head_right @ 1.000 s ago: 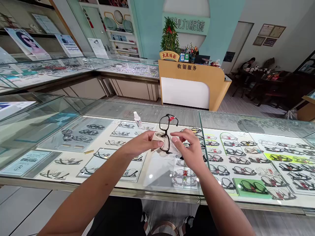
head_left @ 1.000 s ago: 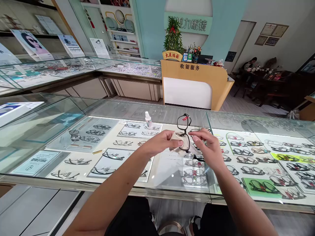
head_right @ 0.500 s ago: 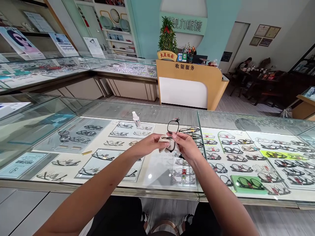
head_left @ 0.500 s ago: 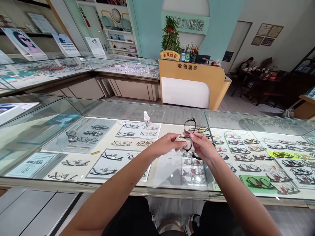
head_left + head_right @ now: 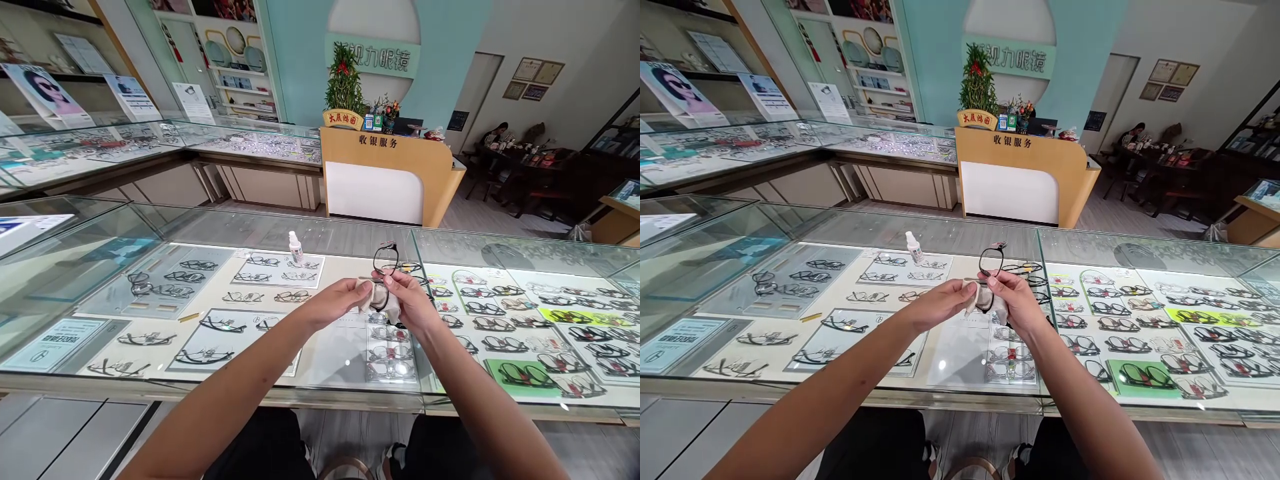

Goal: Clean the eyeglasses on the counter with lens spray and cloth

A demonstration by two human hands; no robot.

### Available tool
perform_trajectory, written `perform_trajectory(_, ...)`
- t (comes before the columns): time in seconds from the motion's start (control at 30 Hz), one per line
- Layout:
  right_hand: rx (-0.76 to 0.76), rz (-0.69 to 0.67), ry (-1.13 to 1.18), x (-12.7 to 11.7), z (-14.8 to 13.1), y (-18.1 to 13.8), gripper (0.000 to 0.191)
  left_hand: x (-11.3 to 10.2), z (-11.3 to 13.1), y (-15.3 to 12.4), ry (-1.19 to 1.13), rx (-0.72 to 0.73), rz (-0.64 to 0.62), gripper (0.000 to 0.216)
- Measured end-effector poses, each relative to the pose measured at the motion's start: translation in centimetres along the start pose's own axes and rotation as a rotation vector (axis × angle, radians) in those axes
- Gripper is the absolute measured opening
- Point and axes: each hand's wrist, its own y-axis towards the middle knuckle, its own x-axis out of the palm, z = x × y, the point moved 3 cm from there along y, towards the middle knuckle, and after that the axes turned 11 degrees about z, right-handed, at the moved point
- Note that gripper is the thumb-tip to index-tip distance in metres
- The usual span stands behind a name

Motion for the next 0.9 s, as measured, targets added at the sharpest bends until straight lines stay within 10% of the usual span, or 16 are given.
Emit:
perform_trajectory(0.27,-0.038,-0.011,-0.007,0.3,0.5,-0.2,0.04,1.4,-1.0,0.3,-0.029,0.018,0.197,0.069)
perform_trajectory(0.9,-0.088,-0.01,-0.065,0.1,0.6,0.1,0.034,2.2,-1.1,0.3,-0.202,-0.038,0.181,0.061)
